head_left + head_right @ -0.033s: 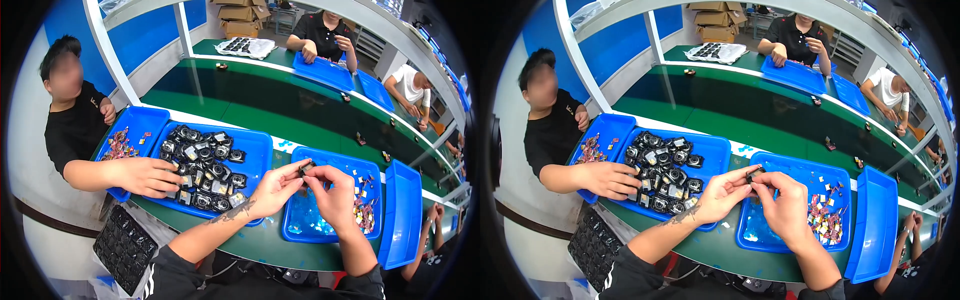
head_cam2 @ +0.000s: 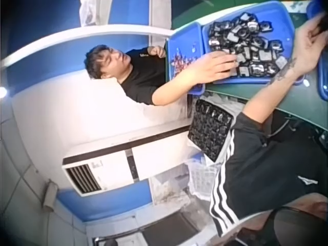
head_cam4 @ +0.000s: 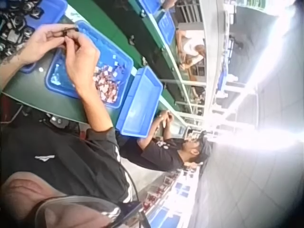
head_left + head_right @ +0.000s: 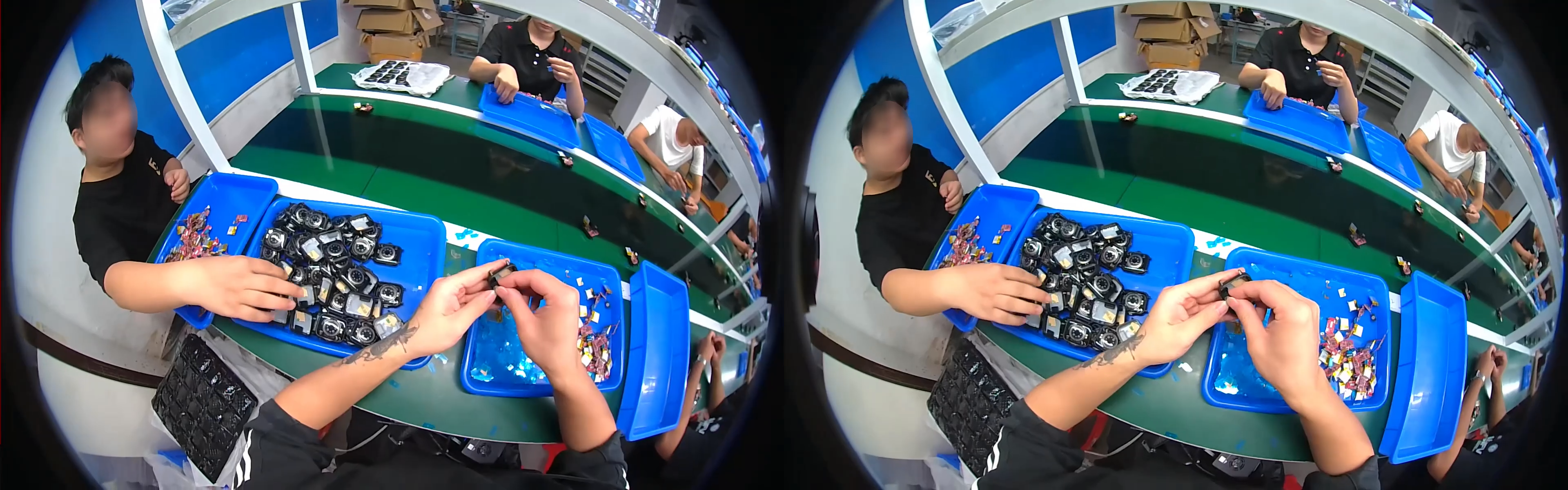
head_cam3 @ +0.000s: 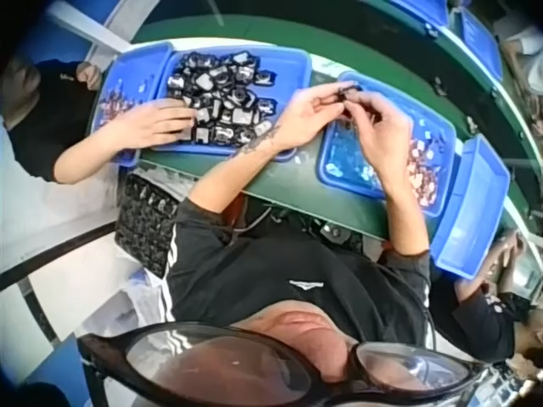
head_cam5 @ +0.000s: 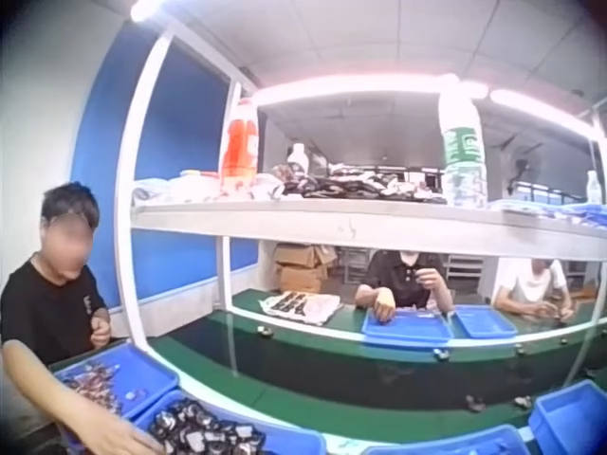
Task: Assembling small electronic components and cutting a package open at a factory workbench.
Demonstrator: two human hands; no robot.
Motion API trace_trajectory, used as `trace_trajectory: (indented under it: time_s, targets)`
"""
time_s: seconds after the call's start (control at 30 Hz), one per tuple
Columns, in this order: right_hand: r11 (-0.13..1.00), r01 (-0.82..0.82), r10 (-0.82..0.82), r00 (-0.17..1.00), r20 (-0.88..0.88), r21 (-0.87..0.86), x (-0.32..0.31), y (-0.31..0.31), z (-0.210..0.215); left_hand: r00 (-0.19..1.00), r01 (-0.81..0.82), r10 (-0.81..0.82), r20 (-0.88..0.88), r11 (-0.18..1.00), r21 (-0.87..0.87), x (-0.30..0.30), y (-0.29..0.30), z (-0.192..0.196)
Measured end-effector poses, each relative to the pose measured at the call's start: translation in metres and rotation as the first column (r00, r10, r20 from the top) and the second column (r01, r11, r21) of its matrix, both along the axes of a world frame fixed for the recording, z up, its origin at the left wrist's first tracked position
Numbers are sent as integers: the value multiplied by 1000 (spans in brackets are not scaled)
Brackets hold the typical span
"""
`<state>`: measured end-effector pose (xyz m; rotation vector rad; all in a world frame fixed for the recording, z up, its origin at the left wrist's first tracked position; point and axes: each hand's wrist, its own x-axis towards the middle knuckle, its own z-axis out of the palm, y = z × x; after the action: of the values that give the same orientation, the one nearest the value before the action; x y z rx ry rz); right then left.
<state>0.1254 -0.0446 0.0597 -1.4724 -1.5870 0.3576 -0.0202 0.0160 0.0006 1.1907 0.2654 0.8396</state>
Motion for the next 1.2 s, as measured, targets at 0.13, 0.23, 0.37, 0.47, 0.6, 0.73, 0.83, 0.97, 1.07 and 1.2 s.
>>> trace_trajectory:
  time_s: [0.13, 0.23, 0.37, 0.47, 0.6, 0.73, 0.83, 0.97, 1.07, 1.2]
  targets:
    - [1000, -1, 1, 999, -48, 13, 0, 2, -3, 1000, -2, 2, -6, 1000, 26, 0, 0, -1]
    - [1000, -8, 8, 1000, -6, -12, 2, 0, 5, 1000, 25, -24, -6, 999, 37, 2, -1, -2]
    - [999, -29, 30, 999, 27, -34, 5, 4, 6, 999, 33, -33, -2, 997, 65, 3, 2, -2]
    - [998, -28, 29, 999, 26, -61, 2, 4, 9, 999, 13, -10, -44, 998, 63, 0, -1, -2]
    - [997, 33, -32, 999, 24, -67, 1, 6, 12, 999, 26, -24, -28, 999, 44, -2, -1, 1]
    - [998, 68, -68, 992, 109, 6, -3, 12, 7, 999, 2, -2, -34, 1000, 17, -5, 2, 2]
    - [989, 113, -125, 984, 128, 97, 1, 11, 8, 1000, 20, -20, 15, 1000, 10, 1, 2, 7]
    - [986, 83, -107, 980, 166, 141, -3, 20, 11, 999, -24, 24, 34, 1000, -2, -4, 4, 4]
    - [999, -17, 13, 995, -96, -41, 6, 28, 3, 995, -101, 101, -2, 995, -23, -2, 5, 10]
    - [956, -257, 135, 818, -559, -145, 13, 21, -9, 966, -222, 227, 126, 974, -54, -1, -8, 16]
